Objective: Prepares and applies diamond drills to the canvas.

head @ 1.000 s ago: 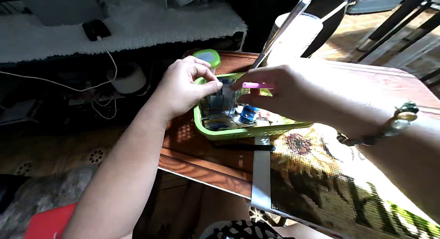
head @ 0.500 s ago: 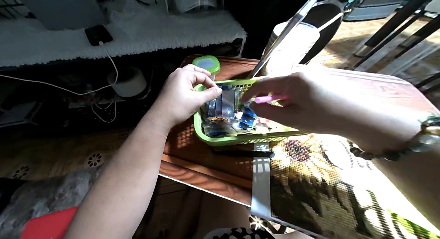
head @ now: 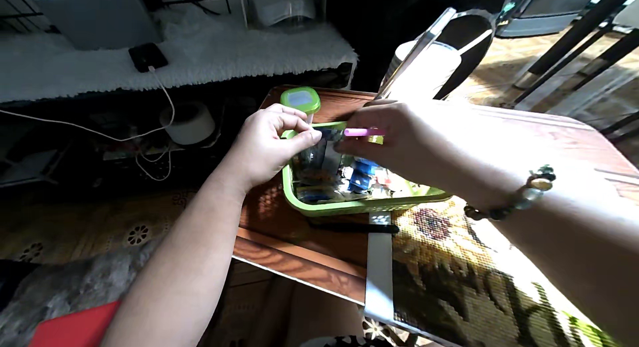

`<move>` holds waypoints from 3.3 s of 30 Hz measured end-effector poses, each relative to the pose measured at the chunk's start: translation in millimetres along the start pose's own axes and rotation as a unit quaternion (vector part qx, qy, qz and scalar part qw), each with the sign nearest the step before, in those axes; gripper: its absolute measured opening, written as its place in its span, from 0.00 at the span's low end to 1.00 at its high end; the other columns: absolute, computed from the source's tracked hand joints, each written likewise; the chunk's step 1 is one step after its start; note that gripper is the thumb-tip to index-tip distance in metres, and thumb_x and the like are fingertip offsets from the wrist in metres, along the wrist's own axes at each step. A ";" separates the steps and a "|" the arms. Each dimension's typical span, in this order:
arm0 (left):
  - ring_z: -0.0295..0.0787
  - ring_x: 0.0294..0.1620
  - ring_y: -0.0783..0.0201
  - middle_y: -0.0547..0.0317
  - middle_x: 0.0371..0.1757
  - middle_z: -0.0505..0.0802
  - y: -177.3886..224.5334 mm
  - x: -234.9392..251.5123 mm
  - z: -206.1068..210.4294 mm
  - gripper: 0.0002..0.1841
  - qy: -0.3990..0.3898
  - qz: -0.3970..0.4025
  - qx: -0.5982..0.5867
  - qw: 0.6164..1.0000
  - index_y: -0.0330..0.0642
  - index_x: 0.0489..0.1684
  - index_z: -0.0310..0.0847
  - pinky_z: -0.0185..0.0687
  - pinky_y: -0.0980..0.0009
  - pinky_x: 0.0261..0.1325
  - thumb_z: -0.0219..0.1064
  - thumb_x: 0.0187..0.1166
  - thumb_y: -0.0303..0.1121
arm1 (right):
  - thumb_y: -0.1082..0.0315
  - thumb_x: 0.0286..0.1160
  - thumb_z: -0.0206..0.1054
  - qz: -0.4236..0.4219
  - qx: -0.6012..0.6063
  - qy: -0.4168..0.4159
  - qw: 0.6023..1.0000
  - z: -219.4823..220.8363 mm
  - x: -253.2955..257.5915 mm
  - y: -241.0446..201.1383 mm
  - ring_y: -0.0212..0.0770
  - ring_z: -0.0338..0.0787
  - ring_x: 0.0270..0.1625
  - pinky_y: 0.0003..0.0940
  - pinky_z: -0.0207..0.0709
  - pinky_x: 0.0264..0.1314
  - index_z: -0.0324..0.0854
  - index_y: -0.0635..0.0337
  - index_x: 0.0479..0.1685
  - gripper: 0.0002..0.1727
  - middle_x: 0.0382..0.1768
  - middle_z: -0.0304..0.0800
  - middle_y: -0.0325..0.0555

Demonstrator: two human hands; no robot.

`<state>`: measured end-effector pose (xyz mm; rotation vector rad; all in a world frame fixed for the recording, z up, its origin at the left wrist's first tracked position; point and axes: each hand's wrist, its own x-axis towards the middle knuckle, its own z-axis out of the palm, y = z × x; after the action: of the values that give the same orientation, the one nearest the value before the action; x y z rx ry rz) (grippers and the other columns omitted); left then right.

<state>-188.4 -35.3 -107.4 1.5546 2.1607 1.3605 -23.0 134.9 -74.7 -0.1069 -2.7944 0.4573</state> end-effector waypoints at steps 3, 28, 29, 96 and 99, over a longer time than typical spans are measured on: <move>0.83 0.67 0.74 0.63 0.61 0.91 -0.3 -0.9 -1.6 0.09 -0.005 -0.009 -0.016 1.000 0.48 0.35 0.94 0.78 0.72 0.68 0.71 0.78 0.40 | 0.55 0.76 0.72 -0.041 -0.014 0.016 0.999 -6.3 -10.0 -0.7 0.33 0.86 0.37 0.39 0.78 0.37 0.91 0.48 0.38 0.09 0.36 0.86 0.34; 0.82 0.67 0.74 0.64 0.62 0.91 -1.7 -1.9 1.1 0.10 0.016 0.001 0.028 0.999 0.51 0.36 0.95 0.76 0.70 0.68 0.71 0.78 0.43 | 0.45 0.64 0.77 -0.029 -0.025 0.023 0.999 -4.7 -17.1 -4.0 0.29 0.76 0.22 0.37 0.70 0.26 0.87 0.43 0.46 0.18 0.19 0.77 0.26; 0.82 0.67 0.73 0.64 0.62 0.91 -1.6 -1.9 1.0 0.10 0.016 0.000 0.028 0.999 0.50 0.37 0.95 0.75 0.70 0.68 0.71 0.78 0.43 | 0.45 0.63 0.78 -0.019 -0.017 0.023 0.999 -5.7 -16.5 -4.1 0.29 0.76 0.22 0.37 0.71 0.27 0.87 0.43 0.48 0.19 0.20 0.78 0.26; 0.79 0.72 0.68 0.64 0.65 0.90 -2.8 -2.7 1.6 0.11 0.014 -0.014 0.036 0.999 0.51 0.40 0.95 0.70 0.61 0.73 0.69 0.80 0.44 | 0.60 0.85 0.66 0.111 0.032 -0.066 0.991 0.0 -1.0 -11.4 0.30 0.75 0.20 0.32 0.67 0.23 0.85 0.49 0.27 0.14 0.16 0.77 0.33; 0.80 0.70 0.70 0.66 0.64 0.91 -3.1 -3.2 2.3 0.13 0.016 -0.017 0.035 0.999 0.52 0.40 0.95 0.71 0.64 0.72 0.66 0.83 0.44 | 0.59 0.87 0.64 0.113 0.058 -0.054 0.990 -0.2 -1.6 -6.8 0.27 0.77 0.20 0.28 0.69 0.22 0.85 0.48 0.28 0.15 0.17 0.79 0.32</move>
<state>-187.8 -36.7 -112.1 1.5222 2.2663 1.3221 -21.6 128.3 -72.7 -0.3862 -2.8660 0.6967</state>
